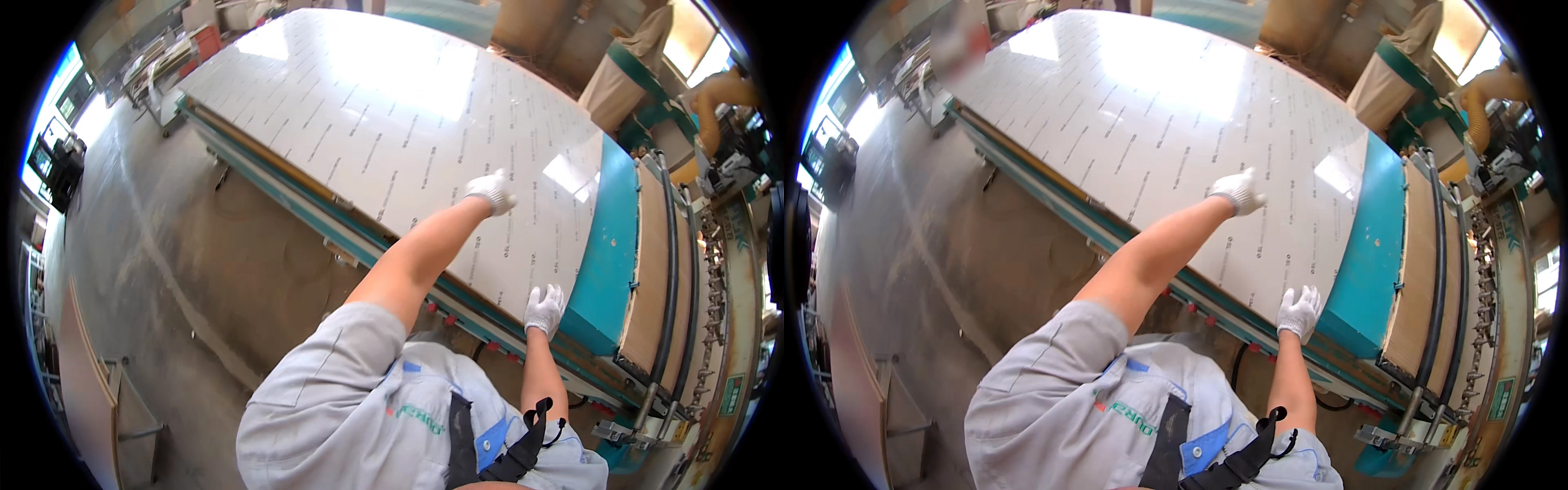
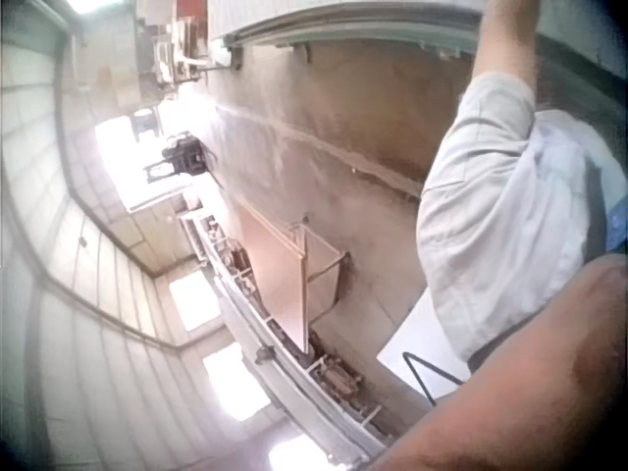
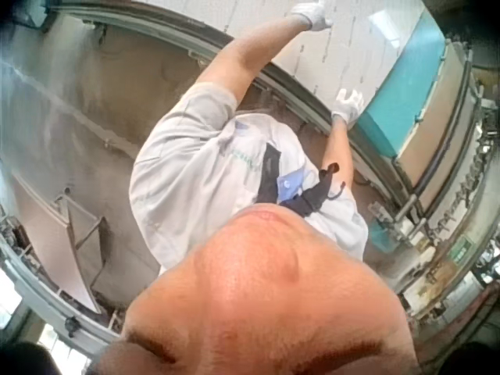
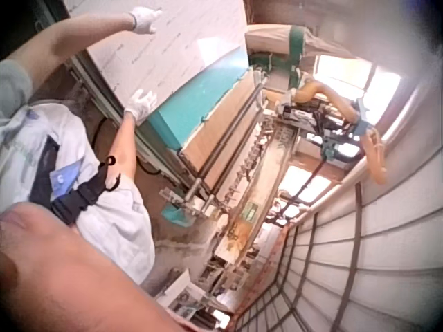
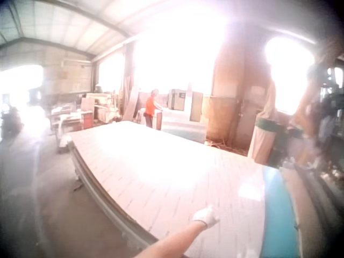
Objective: The person and a colleague lift, position, and align large white panels on a workbench. They adjust the panels' placement and orientation, ensuring they are properly aligned on the surface.
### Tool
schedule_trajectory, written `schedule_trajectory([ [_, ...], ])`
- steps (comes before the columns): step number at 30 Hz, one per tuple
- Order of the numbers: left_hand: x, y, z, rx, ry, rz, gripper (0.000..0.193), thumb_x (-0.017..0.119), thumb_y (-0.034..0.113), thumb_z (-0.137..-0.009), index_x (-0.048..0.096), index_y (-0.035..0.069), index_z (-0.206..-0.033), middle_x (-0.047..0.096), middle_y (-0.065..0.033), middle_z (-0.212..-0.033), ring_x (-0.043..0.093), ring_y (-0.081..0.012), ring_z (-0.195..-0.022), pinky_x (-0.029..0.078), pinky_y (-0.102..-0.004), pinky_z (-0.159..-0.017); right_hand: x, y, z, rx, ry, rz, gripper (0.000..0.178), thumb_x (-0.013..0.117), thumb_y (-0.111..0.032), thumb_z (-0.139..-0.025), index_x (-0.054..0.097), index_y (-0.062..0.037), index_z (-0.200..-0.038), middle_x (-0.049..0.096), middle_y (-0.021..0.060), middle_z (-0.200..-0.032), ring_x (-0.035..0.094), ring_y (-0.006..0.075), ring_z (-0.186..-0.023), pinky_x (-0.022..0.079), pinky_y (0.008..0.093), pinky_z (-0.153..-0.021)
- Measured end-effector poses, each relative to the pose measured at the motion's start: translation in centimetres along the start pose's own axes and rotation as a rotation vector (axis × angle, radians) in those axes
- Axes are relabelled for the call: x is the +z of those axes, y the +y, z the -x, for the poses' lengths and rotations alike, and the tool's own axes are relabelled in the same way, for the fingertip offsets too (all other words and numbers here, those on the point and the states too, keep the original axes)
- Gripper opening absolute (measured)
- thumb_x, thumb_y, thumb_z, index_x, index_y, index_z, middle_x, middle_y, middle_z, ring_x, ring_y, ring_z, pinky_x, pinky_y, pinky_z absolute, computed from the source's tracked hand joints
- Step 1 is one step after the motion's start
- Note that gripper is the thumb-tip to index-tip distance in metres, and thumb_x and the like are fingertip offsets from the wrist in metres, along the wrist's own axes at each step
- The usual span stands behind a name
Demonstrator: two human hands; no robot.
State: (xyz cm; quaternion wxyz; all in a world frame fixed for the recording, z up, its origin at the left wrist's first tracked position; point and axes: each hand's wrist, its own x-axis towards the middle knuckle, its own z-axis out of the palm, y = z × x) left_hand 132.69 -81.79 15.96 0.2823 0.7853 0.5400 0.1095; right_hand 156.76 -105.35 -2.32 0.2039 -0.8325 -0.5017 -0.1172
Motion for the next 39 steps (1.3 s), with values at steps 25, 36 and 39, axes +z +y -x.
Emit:
schedule_trajectory([
  [25,2.9,-19.8,6.3,-0.28,0.334,-0.389,0.08,0.052,0.058,-0.096,0.044,0.004,-0.155,0.034,-0.017,-0.166,0.024,-0.0355,-0.156,0.014,-0.0504,-0.128,-1.8,-1.2,1.4,0.239,-0.006,0.058,0.063,0.067,-0.051,-0.088,0.063,-0.0091,-0.135,0.051,0.0136,-0.153,0.042,0.0345,-0.145,0.04,0.0527,-0.11],
  [36,3.5,-20.3,6.0,-0.246,0.398,-0.39,0.076,0.053,0.055,-0.096,0.05,0.001,-0.15,0.04,-0.0192,-0.162,0.029,-0.0375,-0.153,0.017,-0.051,-0.127,-1.9,-1.0,1.3,0.249,-0.016,0.057,0.062,0.066,-0.05,-0.09,0.064,-0.0087,-0.136,0.051,0.0129,-0.154,0.04,0.0335,-0.146,0.038,0.0523,-0.113],
  [39,3.5,-20.5,6.0,-0.241,0.406,-0.392,0.076,0.053,0.054,-0.097,0.05,0.001,-0.15,0.04,-0.0192,-0.162,0.03,-0.0375,-0.153,0.017,-0.051,-0.127,-1.9,-1.2,1.2,0.256,-0.022,0.043,0.062,0.066,-0.05,-0.09,0.064,-0.0088,-0.135,0.051,0.0131,-0.154,0.04,0.0335,-0.146,0.038,0.0523,-0.113],
])
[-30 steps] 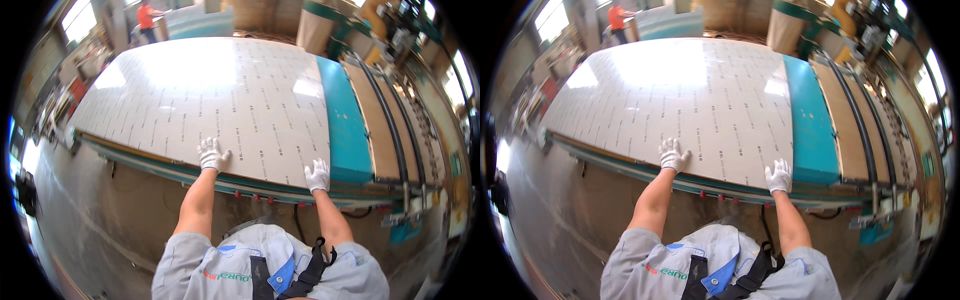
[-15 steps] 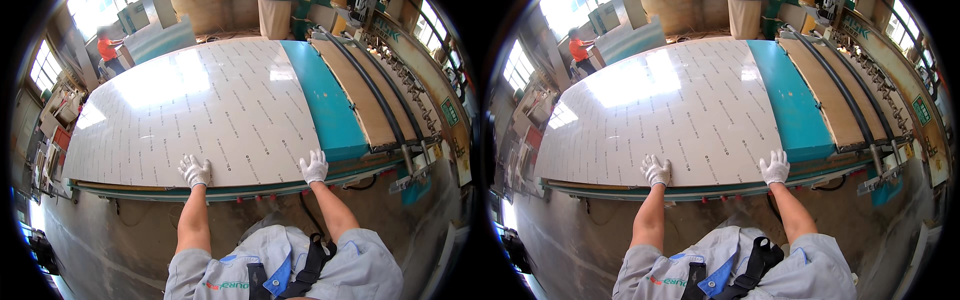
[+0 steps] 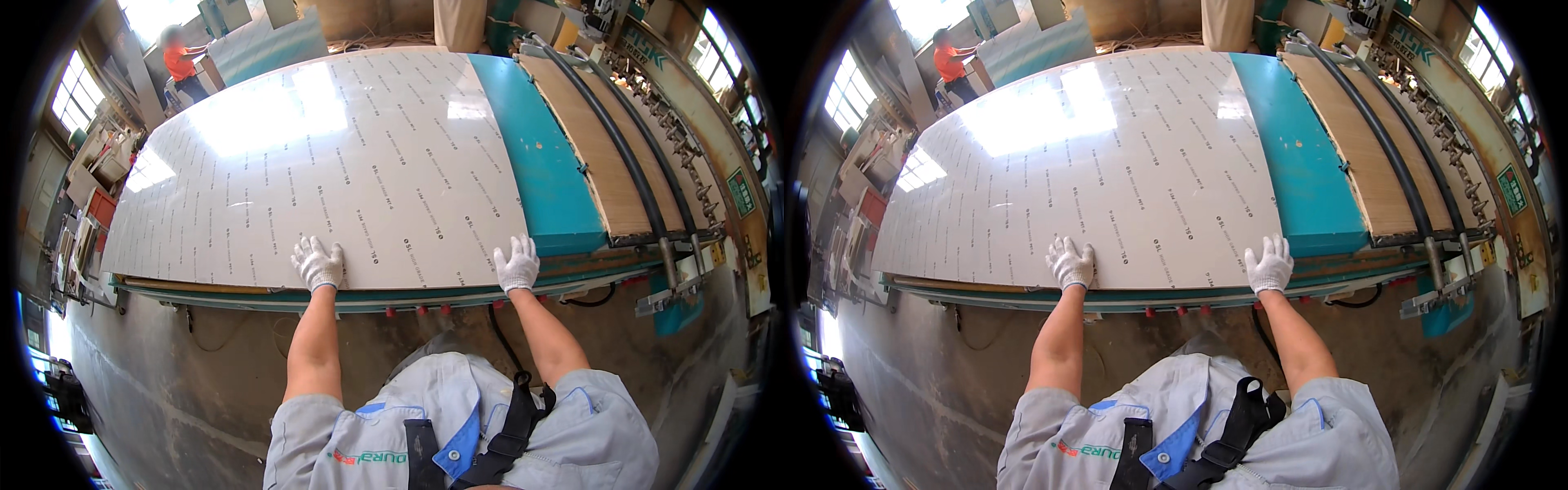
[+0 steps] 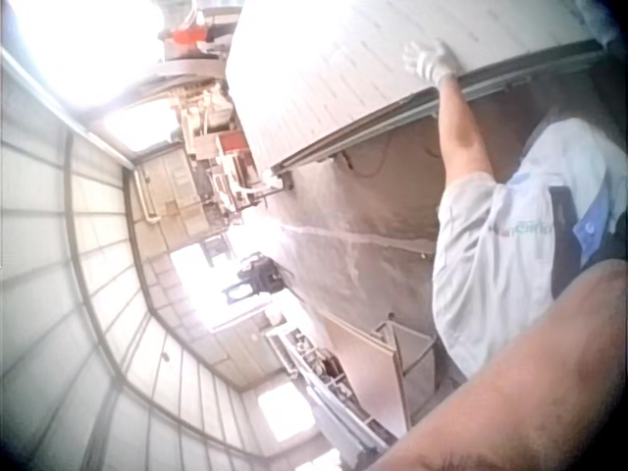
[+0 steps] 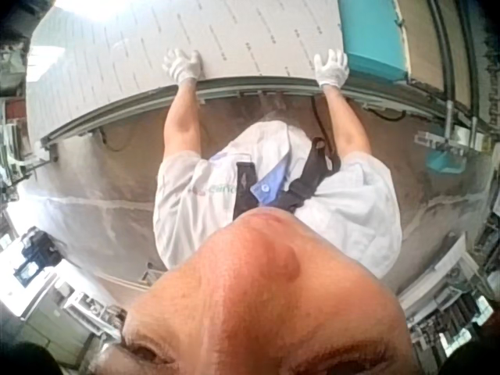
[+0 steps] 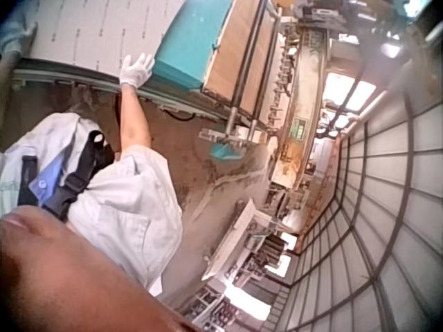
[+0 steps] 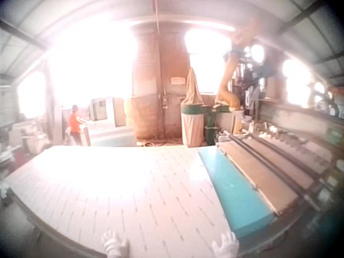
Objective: The person and a colleague lift, position, and align large white panels on a workbench. They adjust the panels' placement and orientation, ensuring they are properly aligned on the surface.
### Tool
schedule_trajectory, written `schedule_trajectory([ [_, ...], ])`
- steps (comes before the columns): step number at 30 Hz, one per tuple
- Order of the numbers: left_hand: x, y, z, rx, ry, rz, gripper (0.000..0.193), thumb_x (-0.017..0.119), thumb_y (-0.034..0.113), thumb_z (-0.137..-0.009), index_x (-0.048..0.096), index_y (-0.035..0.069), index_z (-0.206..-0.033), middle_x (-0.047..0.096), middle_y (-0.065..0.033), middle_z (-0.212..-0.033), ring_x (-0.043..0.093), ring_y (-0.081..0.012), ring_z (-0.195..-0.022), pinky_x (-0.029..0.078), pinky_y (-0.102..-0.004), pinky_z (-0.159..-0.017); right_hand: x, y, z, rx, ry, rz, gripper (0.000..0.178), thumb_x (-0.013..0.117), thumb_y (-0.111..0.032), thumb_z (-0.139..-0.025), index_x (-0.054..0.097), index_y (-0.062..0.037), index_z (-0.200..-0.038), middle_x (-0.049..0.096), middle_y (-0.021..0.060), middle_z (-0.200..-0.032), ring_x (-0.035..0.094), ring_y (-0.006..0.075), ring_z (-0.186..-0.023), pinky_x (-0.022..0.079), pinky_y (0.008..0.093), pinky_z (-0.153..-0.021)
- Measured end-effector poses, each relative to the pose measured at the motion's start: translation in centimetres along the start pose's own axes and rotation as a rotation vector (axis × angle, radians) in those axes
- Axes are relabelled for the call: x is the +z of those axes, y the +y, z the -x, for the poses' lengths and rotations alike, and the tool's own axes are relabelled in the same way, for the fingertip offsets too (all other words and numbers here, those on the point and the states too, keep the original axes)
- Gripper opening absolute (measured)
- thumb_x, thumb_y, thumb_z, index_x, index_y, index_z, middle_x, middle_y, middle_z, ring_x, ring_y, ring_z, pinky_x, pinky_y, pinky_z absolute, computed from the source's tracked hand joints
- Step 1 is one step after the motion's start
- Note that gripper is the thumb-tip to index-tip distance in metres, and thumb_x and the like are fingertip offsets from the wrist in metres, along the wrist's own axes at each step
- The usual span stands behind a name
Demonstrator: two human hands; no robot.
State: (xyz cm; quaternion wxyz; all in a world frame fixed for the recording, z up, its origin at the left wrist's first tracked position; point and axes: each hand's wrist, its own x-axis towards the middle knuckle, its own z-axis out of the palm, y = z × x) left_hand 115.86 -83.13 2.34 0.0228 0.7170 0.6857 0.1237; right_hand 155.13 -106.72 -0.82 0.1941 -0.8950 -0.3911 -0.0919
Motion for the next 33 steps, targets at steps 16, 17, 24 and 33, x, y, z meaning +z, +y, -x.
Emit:
schedule_trajectory([
  [16,0.58,-0.21,-0.21,0.008,0.016,-0.03,0.073,0.054,0.053,-0.096,0.053,0.001,-0.148,0.043,-0.0194,-0.16,0.033,-0.0375,-0.151,0.02,-0.052,-0.126,0.39,0.5,0.06,-0.057,0.066,-0.007,0.058,0.068,-0.047,-0.088,0.065,-0.0085,-0.131,0.054,0.0144,-0.149,0.044,0.0356,-0.143,0.041,0.0532,-0.109],
  [17,0.61,-0.25,-0.25,0.01,0.021,-0.025,0.073,0.054,0.053,-0.096,0.053,0.001,-0.148,0.043,-0.0193,-0.16,0.033,-0.0376,-0.151,0.02,-0.0519,-0.126,0.43,0.49,0.07,-0.058,0.071,-0.011,0.057,0.069,-0.047,-0.088,0.065,-0.0084,-0.131,0.055,0.0143,-0.149,0.044,0.0357,-0.143,0.042,0.0533,-0.109],
  [24,0.35,-0.04,-0.14,0.006,-0.008,-0.027,0.072,0.052,0.054,-0.097,0.053,0.003,-0.148,0.043,-0.0188,-0.16,0.033,-0.0379,-0.151,0.02,-0.0517,-0.126,0.15,0.22,0.0,-0.039,0.065,-0.005,0.057,0.068,-0.047,-0.088,0.066,-0.0082,-0.13,0.056,0.0127,-0.149,0.045,0.0345,-0.142,0.042,0.0513,-0.109],
  [33,0.38,0.03,-0.29,0.015,-0.011,-0.04,0.071,0.052,0.053,-0.097,0.053,0.004,-0.148,0.041,-0.0187,-0.162,0.031,-0.0383,-0.152,0.019,-0.0512,-0.127,0.3,0.47,0.03,-0.048,0.088,0.003,0.057,0.069,-0.047,-0.088,0.067,-0.0084,-0.13,0.057,0.013,-0.148,0.046,0.0346,-0.142,0.042,0.0514,-0.109],
])
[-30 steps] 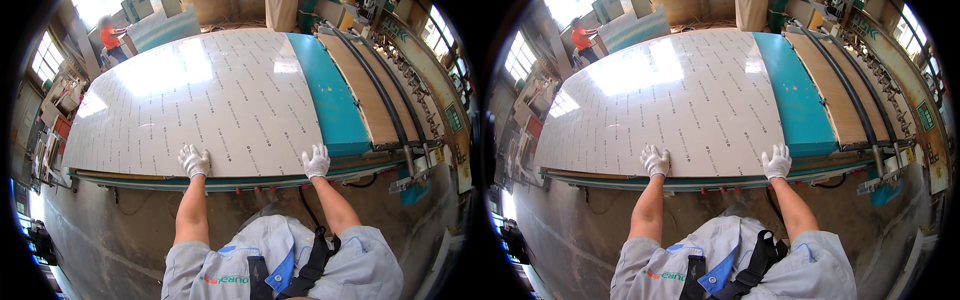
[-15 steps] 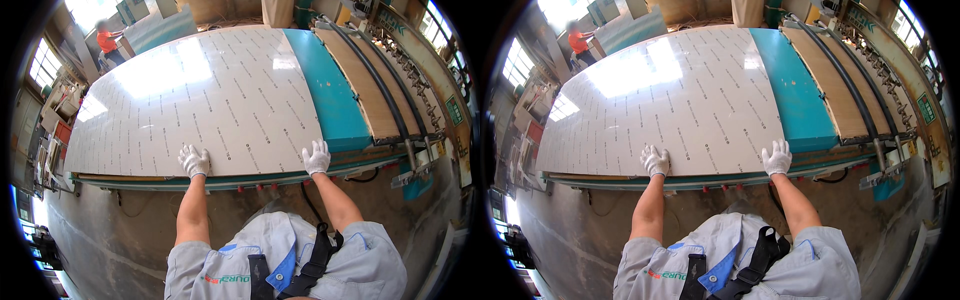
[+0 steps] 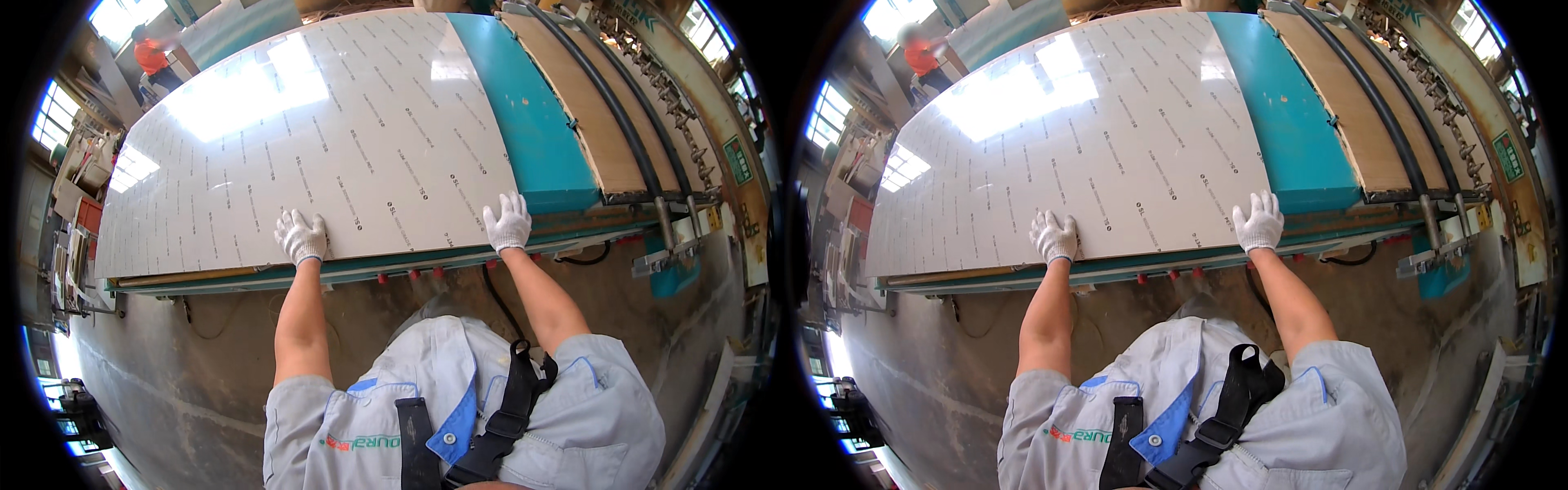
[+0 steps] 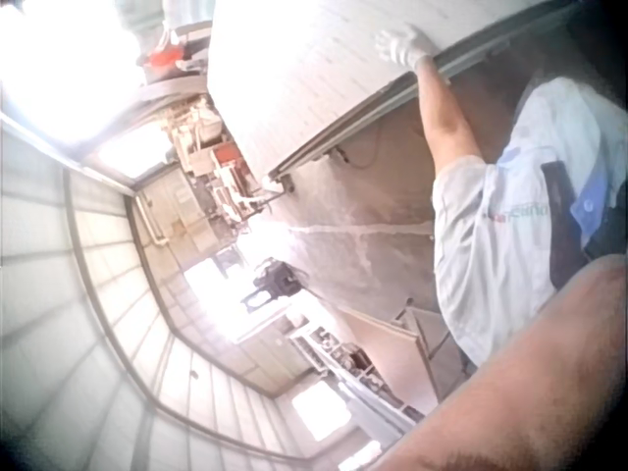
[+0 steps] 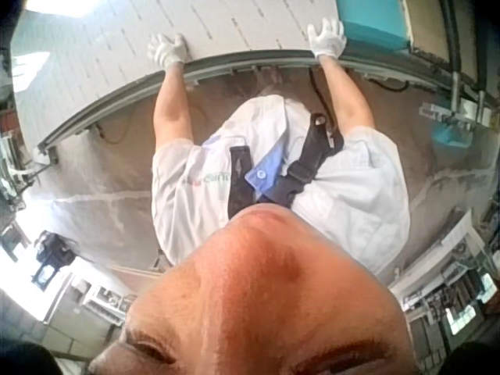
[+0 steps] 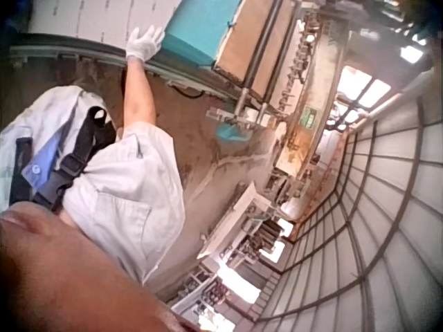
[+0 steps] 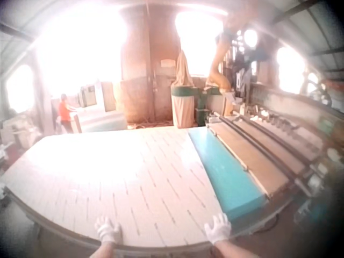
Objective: The person and a colleague lift, position, and align large white panels on a workbench. They adjust the panels' placement and orientation, ensuring they are properly aligned on the surface.
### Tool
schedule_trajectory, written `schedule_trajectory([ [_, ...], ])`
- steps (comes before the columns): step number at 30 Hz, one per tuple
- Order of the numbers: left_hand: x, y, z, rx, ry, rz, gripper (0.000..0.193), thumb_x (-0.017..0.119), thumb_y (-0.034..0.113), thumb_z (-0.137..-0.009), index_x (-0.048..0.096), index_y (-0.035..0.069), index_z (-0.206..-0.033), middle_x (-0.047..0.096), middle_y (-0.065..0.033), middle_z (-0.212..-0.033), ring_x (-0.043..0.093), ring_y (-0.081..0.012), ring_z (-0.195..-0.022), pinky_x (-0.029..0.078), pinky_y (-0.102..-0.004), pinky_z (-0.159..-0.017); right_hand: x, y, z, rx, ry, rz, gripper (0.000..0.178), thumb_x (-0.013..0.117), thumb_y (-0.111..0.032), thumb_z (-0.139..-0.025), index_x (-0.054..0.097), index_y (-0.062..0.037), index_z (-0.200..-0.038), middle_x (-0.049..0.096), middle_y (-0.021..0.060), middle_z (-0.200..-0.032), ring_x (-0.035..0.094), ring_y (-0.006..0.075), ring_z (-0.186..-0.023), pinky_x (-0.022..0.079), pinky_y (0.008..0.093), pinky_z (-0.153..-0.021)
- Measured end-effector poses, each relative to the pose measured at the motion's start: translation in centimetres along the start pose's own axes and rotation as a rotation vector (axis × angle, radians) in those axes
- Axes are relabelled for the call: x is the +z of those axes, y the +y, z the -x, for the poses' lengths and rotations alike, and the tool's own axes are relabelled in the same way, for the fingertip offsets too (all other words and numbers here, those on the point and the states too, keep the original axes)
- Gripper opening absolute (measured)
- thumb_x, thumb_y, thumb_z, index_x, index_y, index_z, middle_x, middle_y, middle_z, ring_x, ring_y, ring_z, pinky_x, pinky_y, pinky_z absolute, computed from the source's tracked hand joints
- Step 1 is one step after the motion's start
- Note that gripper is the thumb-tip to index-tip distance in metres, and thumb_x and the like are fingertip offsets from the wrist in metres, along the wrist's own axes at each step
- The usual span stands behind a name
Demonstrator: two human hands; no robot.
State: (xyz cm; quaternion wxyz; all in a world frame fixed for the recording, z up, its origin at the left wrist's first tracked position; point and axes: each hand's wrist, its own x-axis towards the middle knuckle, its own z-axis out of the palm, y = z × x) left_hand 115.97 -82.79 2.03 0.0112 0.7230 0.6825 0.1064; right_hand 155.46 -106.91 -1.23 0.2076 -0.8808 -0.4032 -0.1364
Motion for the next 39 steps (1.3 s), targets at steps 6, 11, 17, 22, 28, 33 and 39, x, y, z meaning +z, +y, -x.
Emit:
schedule_trajectory([
  [6,0.0,-0.08,-0.05,-0.002,-0.003,0.0,0.071,0.052,0.053,-0.097,0.052,0.004,-0.149,0.041,-0.0184,-0.162,0.031,-0.0384,-0.152,0.019,-0.0511,-0.127,-0.29,-0.23,-0.08,-0.002,-0.009,-0.007,0.057,0.069,-0.046,-0.088,0.067,-0.0083,-0.13,0.057,0.0134,-0.148,0.046,0.0348,-0.141,0.042,0.0514,-0.109],
  [11,0.12,-0.05,-0.17,-0.006,-0.007,-0.023,0.072,0.05,0.054,-0.098,0.052,0.004,-0.149,0.041,-0.0182,-0.162,0.031,-0.038,-0.153,0.018,-0.051,-0.127,-0.22,-0.13,-0.09,0.002,-0.01,-0.003,0.057,0.069,-0.046,-0.088,0.067,-0.0084,-0.13,0.057,0.0124,-0.148,0.045,0.0343,-0.141,0.041,0.0508,-0.11],
  [17,0.21,-0.24,-0.04,-0.008,0.01,-0.014,0.071,0.05,0.054,-0.098,0.053,0.004,-0.149,0.042,-0.0182,-0.161,0.031,-0.0377,-0.152,0.018,-0.051,-0.127,-0.84,-0.68,-0.21,0.031,-0.065,-0.028,0.058,0.067,-0.046,-0.09,0.066,-0.0068,-0.132,0.055,0.0141,-0.15,0.044,0.0349,-0.143,0.039,0.0487,-0.114],
  [22,0.42,-0.26,-0.12,0.001,0.022,0.008,0.072,0.051,0.053,-0.097,0.054,0.002,-0.147,0.043,-0.0192,-0.16,0.033,-0.0387,-0.151,0.02,-0.0505,-0.126,-0.11,-0.1,-0.1,0.01,-0.024,-0.022,0.057,0.068,-0.046,-0.088,0.066,-0.0089,-0.131,0.055,0.0118,-0.15,0.044,0.0338,-0.143,0.04,0.0511,-0.111],
  [28,0.65,-0.35,-0.12,0.0,0.027,0.011,0.072,0.052,0.053,-0.097,0.054,0.002,-0.147,0.043,-0.0189,-0.16,0.032,-0.0376,-0.151,0.019,-0.0514,-0.126,-0.11,-0.12,-0.01,0.028,-0.054,-0.009,0.058,0.067,-0.047,-0.09,0.064,-0.0098,-0.133,0.054,0.0122,-0.151,0.042,0.0339,-0.145,0.039,0.0513,-0.112],
  [33,0.25,-0.22,0.04,-0.001,0.029,0.014,0.072,0.053,0.053,-0.097,0.054,0.002,-0.147,0.043,-0.019,-0.16,0.032,-0.0375,-0.151,0.019,-0.0513,-0.126,-0.1,-0.09,-0.1,0.027,-0.065,-0.004,0.058,0.066,-0.048,-0.09,0.064,-0.0103,-0.134,0.053,0.0122,-0.152,0.042,0.0337,-0.145,0.039,0.0515,-0.113],
  [39,0.36,-0.31,-0.09,-0.004,0.018,0.013,0.073,0.052,0.054,-0.097,0.054,0.002,-0.148,0.042,-0.0194,-0.161,0.032,-0.0374,-0.152,0.019,-0.0513,-0.127,-0.18,-0.24,-0.12,0.031,-0.07,-0.003,0.058,0.066,-0.048,-0.09,0.065,-0.0097,-0.134,0.052,0.0122,-0.153,0.041,0.0332,-0.146,0.039,0.0517,-0.113],
])
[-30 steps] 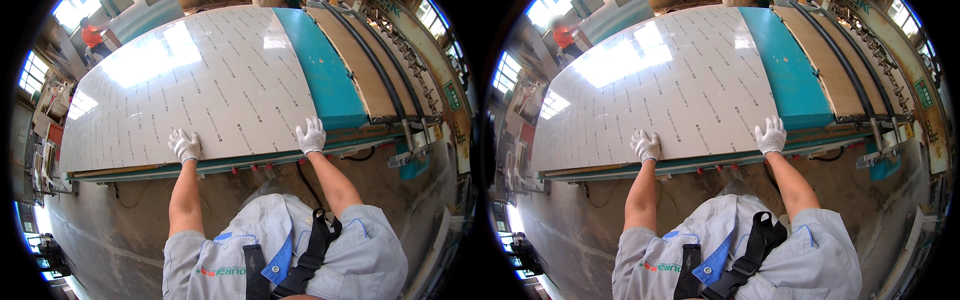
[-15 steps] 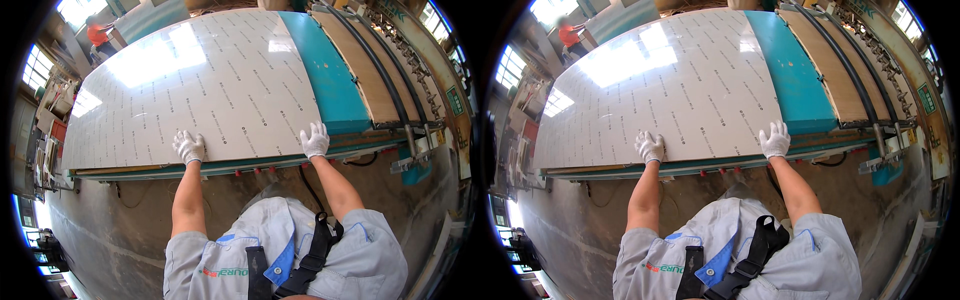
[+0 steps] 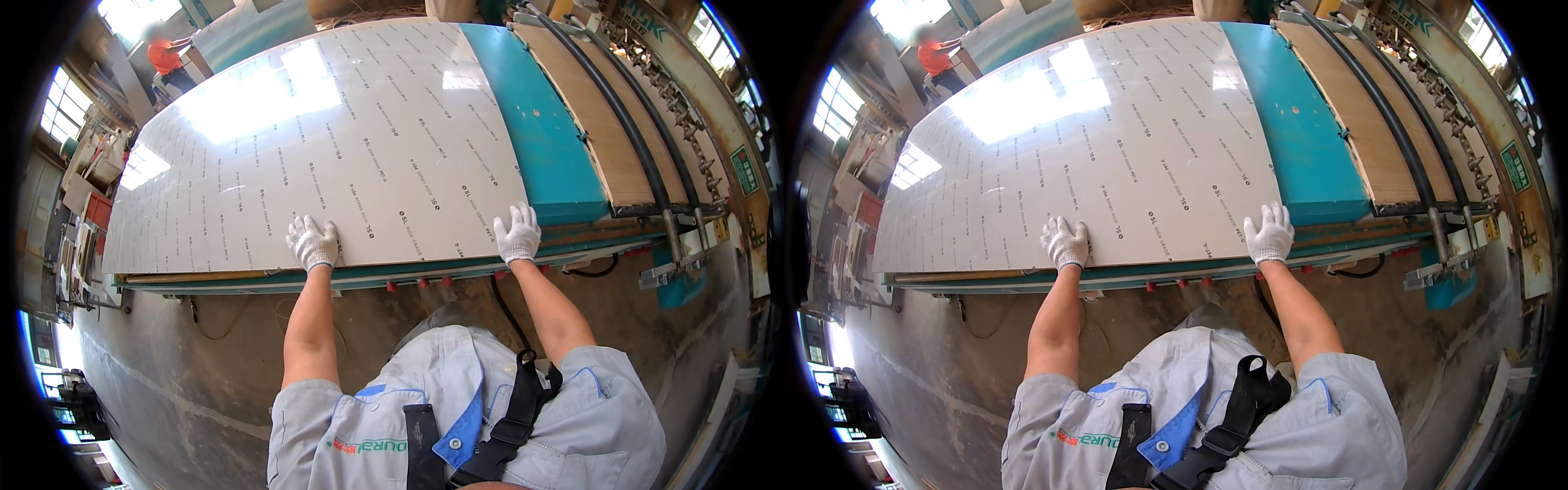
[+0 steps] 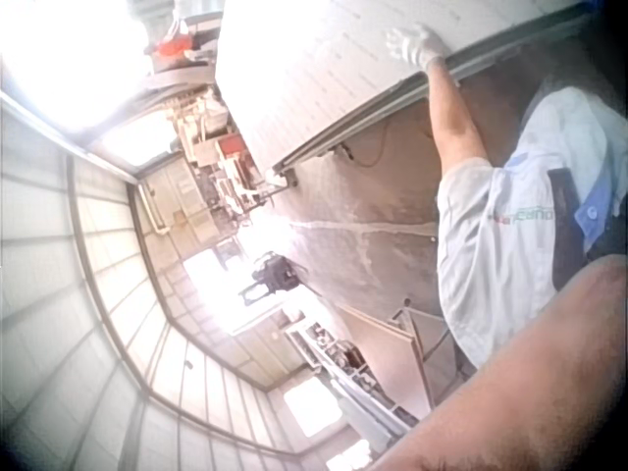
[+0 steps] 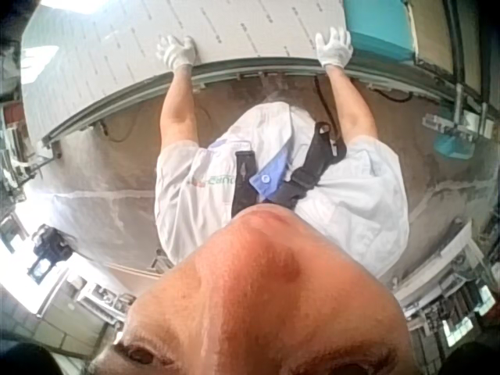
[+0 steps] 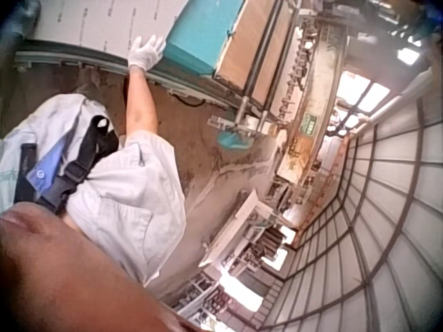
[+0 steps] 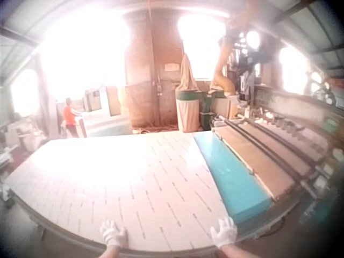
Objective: The person and a colleague lift, position, and align large white panels on a workbench. They adjust the panels' placement and orientation, ensuring they are properly aligned on the surface.
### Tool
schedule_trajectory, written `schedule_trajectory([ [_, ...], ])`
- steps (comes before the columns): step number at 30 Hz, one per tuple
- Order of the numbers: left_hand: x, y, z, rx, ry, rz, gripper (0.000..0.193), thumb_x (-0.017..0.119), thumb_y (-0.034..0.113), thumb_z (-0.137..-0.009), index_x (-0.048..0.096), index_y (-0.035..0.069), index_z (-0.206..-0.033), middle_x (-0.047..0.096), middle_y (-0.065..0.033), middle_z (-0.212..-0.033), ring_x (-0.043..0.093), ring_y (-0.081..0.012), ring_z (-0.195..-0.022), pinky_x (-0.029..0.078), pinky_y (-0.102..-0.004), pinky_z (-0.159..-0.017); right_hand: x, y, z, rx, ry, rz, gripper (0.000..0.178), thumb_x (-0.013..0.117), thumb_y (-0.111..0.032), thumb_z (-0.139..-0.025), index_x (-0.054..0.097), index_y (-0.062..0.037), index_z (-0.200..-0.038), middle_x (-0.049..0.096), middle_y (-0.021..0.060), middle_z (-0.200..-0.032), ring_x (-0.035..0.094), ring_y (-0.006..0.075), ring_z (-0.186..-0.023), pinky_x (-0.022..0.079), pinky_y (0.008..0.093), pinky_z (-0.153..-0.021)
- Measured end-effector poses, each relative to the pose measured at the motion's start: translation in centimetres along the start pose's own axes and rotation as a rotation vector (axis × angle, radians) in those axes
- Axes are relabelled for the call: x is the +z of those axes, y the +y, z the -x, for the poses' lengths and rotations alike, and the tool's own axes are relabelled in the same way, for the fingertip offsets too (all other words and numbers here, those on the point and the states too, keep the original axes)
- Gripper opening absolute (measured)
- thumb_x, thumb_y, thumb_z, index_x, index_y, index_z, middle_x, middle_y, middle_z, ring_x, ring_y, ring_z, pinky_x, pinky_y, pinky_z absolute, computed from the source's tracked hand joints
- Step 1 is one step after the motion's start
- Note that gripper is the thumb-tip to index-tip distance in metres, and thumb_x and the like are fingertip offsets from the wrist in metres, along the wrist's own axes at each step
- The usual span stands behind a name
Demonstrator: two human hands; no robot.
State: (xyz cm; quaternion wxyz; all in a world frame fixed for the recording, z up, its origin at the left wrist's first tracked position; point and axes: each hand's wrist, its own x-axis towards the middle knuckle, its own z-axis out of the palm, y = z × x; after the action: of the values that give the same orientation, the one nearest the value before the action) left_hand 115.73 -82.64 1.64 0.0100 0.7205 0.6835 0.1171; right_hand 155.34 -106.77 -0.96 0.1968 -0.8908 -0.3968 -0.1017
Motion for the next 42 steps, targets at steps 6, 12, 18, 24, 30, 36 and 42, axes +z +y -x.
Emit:
schedule_trajectory([
  [6,-0.36,0.16,0.08,0.002,-0.014,-0.006,0.073,0.052,0.054,-0.097,0.053,0.002,-0.149,0.042,-0.0197,-0.161,0.031,-0.0381,-0.152,0.019,-0.0516,-0.127,-0.24,-0.08,-0.01,-0.002,-0.011,0.007,0.06,0.066,-0.048,-0.09,0.065,-0.0088,-0.135,0.052,0.0126,-0.153,0.042,0.033,-0.146,0.039,0.0516,-0.113],
  [12,-0.21,0.14,0.01,0.01,-0.015,-0.008,0.072,0.052,0.054,-0.097,0.053,0.002,-0.148,0.042,-0.0201,-0.16,0.031,-0.0387,-0.152,0.019,-0.0526,-0.126,0.04,0.12,0.15,-0.022,0.039,-0.016,0.057,0.067,-0.047,-0.089,0.065,-0.0085,-0.132,0.054,0.0137,-0.15,0.043,0.0343,-0.144,0.04,0.0516,-0.112],
  [18,0.05,0.07,-0.01,0.011,0.0,-0.002,0.071,0.052,0.053,-0.097,0.054,0.002,-0.148,0.043,-0.0202,-0.16,0.032,-0.0389,-0.151,0.019,-0.0527,-0.126,0.11,0.16,0.03,-0.028,0.048,-0.013,0.057,0.068,-0.046,-0.089,0.066,-0.0085,-0.131,0.055,0.0137,-0.149,0.044,0.0348,-0.143,0.041,0.0518,-0.11],
  [24,-0.1,0.07,0.04,0.002,-0.016,-0.004,0.071,0.05,0.053,-0.098,0.053,0.002,-0.148,0.042,-0.0203,-0.161,0.031,-0.0387,-0.152,0.017,-0.0518,-0.127,0.1,-0.01,0.06,-0.016,0.048,-0.021,0.056,0.068,-0.046,-0.088,0.066,-0.0094,-0.13,0.055,0.0132,-0.149,0.044,0.0342,-0.143,0.041,0.0518,-0.11],
  [30,-0.74,0.46,0.17,-0.006,-0.04,0.003,0.071,0.049,0.053,-0.099,0.053,0.002,-0.149,0.041,-0.0199,-0.161,0.031,-0.0381,-0.152,0.016,-0.0511,-0.127,0.11,0.11,0.03,0.0,0.025,-0.009,0.057,0.068,-0.047,-0.088,0.066,-0.0099,-0.132,0.054,0.0124,-0.151,0.043,0.0332,-0.144,0.039,0.0509,-0.113],
  [36,-0.37,0.3,0.16,0.004,-0.008,0.007,0.071,0.05,0.052,-0.098,0.054,0.001,-0.147,0.042,-0.0205,-0.16,0.031,-0.0385,-0.152,0.018,-0.0512,-0.126,0.03,0.17,0.04,0.001,0.019,-0.013,0.056,0.067,-0.047,-0.089,0.066,-0.0103,-0.132,0.054,0.0112,-0.151,0.042,0.0326,-0.145,0.038,0.0502,-0.114],
  [42,0.11,-0.07,0.18,0.011,0.02,0.023,0.072,0.052,0.052,-0.097,0.054,0.001,-0.146,0.043,-0.0213,-0.16,0.032,-0.0395,-0.151,0.019,-0.0514,-0.126,-0.4,-0.27,0.04,-0.059,0.055,0.005,0.054,0.067,-0.043,-0.089,0.067,-0.0079,-0.129,0.057,0.0141,-0.147,0.046,0.0342,-0.142,0.037,0.0508,-0.115],
])
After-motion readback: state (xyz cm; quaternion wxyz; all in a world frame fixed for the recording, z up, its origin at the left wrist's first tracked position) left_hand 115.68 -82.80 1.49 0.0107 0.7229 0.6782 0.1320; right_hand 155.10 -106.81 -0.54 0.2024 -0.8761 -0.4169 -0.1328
